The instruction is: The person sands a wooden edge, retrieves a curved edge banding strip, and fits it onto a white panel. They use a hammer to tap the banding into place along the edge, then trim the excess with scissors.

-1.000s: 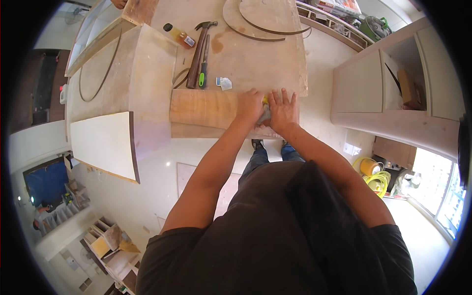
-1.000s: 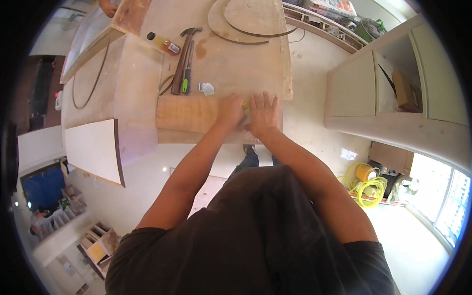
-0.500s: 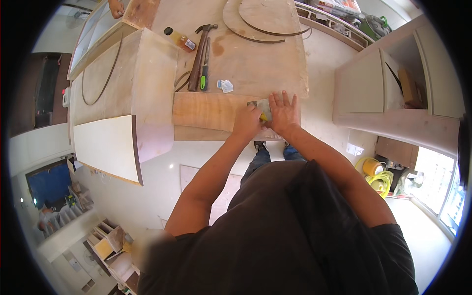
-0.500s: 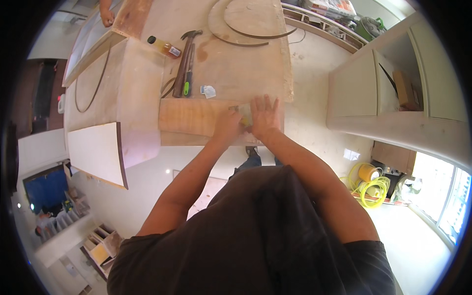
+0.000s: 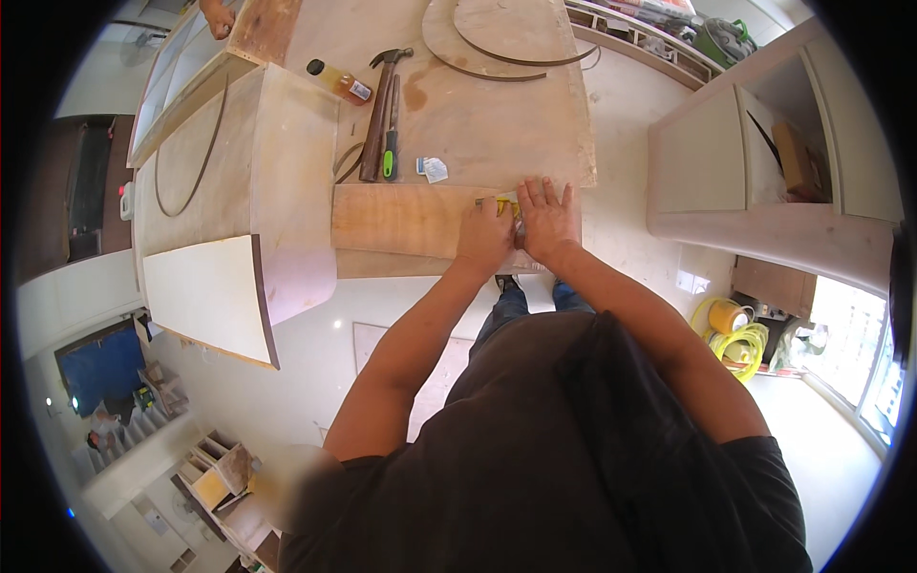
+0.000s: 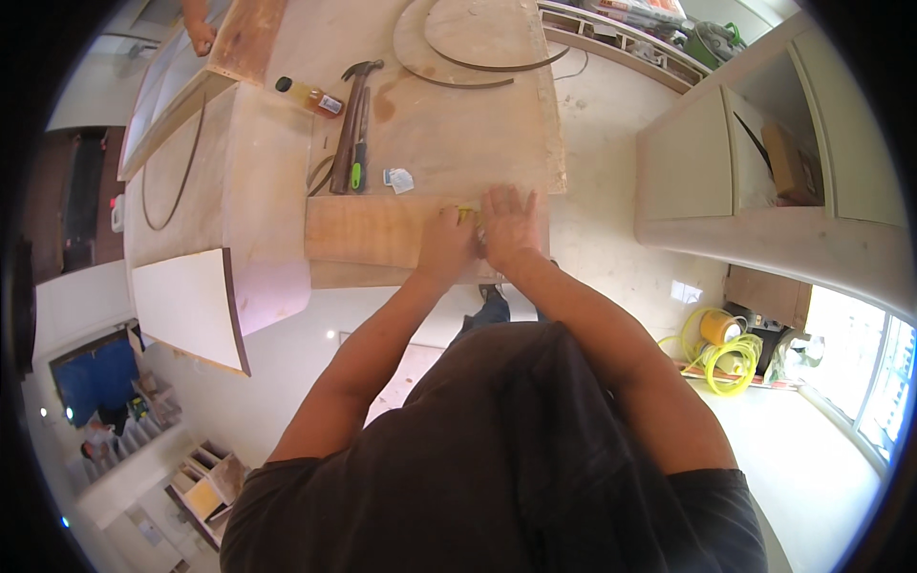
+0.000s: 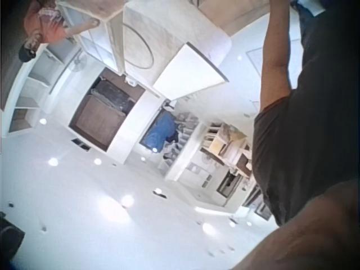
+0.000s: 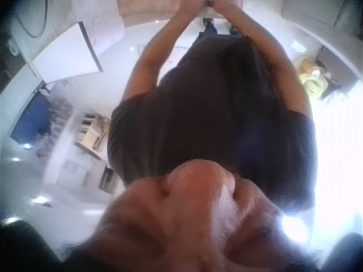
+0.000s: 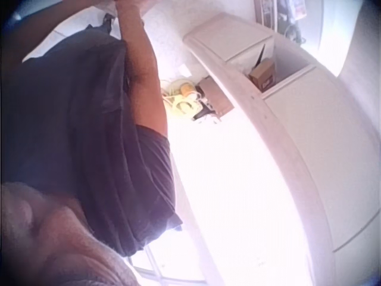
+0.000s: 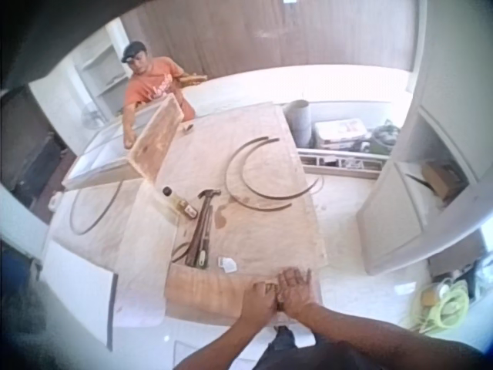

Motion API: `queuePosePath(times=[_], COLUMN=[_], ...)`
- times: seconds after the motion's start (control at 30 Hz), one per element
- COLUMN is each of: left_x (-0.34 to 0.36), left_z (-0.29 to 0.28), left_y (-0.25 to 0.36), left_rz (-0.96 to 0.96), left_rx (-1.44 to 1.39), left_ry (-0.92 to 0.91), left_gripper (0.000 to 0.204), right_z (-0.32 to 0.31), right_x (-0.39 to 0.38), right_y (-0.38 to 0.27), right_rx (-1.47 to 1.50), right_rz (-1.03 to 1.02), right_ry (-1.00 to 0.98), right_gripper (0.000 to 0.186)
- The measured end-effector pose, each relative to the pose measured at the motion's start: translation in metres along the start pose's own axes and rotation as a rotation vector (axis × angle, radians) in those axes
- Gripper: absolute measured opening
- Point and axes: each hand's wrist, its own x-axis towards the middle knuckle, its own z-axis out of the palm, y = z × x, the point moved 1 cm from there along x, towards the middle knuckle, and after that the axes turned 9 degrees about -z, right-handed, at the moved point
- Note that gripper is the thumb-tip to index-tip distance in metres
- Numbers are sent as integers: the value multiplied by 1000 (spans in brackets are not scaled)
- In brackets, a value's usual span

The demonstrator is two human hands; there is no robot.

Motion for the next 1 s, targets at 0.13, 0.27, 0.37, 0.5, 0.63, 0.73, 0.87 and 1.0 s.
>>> queuePosePath(times=[0.13,0.27,0.37,0.5,0.63,0.73,0.87,1.0], left_x=[2,20,27,13,19,32,20,19], left_z=[-5,6,9,13,12,10,17,11], left_y=[-8,-10,-8,-22,-17,-13,-26,-23], left_rz=[-52,-150,-158,-66,-69,-80,-41,-20], left_rx=[-125,-142,-131,-198,-203,-201,-183,-230], left_ry=[-101,-86,-50,-17,-9,-8,-27,-54], left_gripper=[17,11,7,4,5,5,5,7], right_z=[2,1,5,8,4,2,-1,2], right_x=[1,1,0,3,2,3,1,0], right_y=[1,0,1,3,2,1,0,1], right_rx=[35,56,56,59,57,61,55,28], right_rz=[-6,-22,-27,-20,-21,-15,-28,-18], right_ry=[20,30,47,39,21,17,13,9], right_gripper=[110,112,116,120,122,122,123,122])
